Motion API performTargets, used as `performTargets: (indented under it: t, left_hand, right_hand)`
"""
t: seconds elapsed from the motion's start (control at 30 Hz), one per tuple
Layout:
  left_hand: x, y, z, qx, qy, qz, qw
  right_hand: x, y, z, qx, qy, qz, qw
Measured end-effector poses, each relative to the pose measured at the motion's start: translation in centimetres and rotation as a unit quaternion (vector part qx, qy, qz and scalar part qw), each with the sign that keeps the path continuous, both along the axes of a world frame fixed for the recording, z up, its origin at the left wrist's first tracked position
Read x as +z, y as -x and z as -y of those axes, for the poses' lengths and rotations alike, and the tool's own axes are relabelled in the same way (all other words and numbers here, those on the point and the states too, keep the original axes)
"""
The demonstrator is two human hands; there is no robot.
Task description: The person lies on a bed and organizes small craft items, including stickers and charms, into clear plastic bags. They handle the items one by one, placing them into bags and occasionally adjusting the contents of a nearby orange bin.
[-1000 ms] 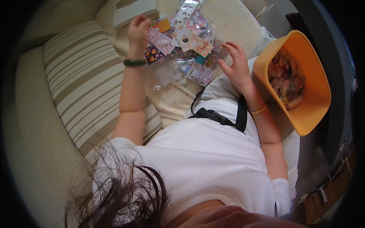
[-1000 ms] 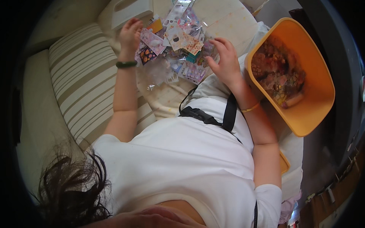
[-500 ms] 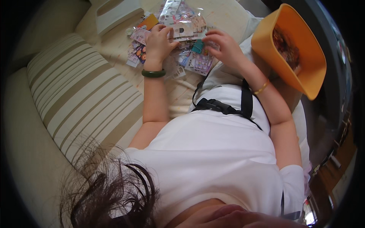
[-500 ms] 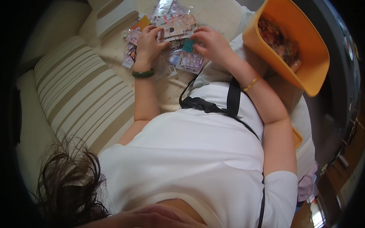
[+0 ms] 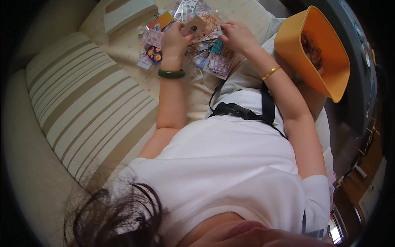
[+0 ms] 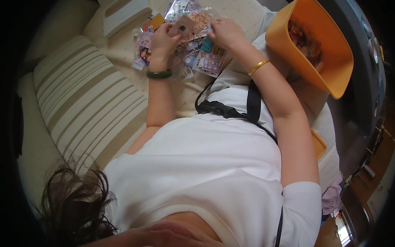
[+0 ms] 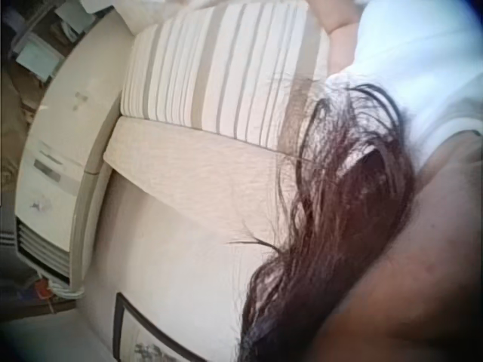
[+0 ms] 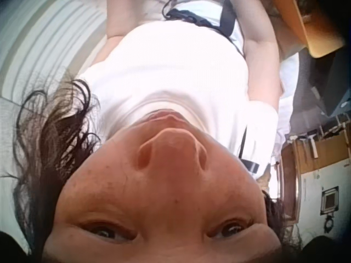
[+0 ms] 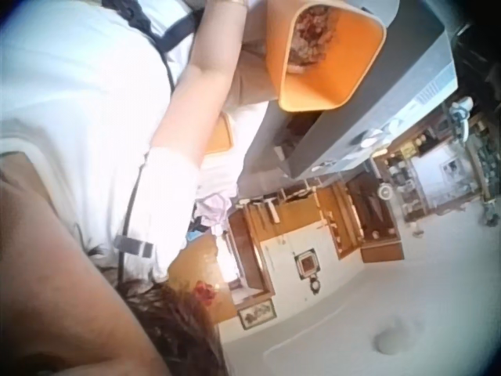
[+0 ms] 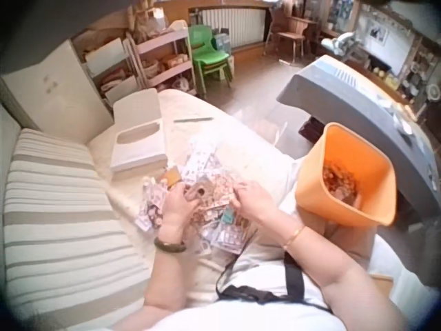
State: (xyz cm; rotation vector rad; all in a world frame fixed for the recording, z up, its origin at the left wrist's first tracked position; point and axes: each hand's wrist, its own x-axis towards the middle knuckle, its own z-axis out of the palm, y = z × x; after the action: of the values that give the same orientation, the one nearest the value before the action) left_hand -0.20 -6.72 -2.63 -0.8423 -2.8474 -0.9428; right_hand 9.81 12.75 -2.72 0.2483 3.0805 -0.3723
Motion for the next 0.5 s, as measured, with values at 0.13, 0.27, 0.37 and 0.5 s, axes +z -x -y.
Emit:
performTargets:
  t: [0.13, 0.27, 0.37, 0.5]
  left_hand:
    - [0.6, 1.6, 1.5, 0.05, -0.189, 0.325, 0.925]
    - [1.6, 1.1, 1.2, 0.008, -0.359, 0.458, 0.813]
    - [2.4, 0.9, 1.0, -0.037, -0.394, 0.505, 0.767]
    - [2.5, 0.7, 0.6, -0.079, -0.404, 0.535, 0.738]
  right_hand:
    - [0.5, -1.4, -1.0, -0.014, 0.0, 0.014, 1.0]
    - [2.1, -1.8, -0.2, -0.029, 0.077, -0.171, 0.982]
    - [2.8, 0.1, 1.0, -0.054, 0.399, -0.098, 0.91]
    - [3.4, 0.5, 2.9, -0.133, 0.66, -0.041, 0.738]
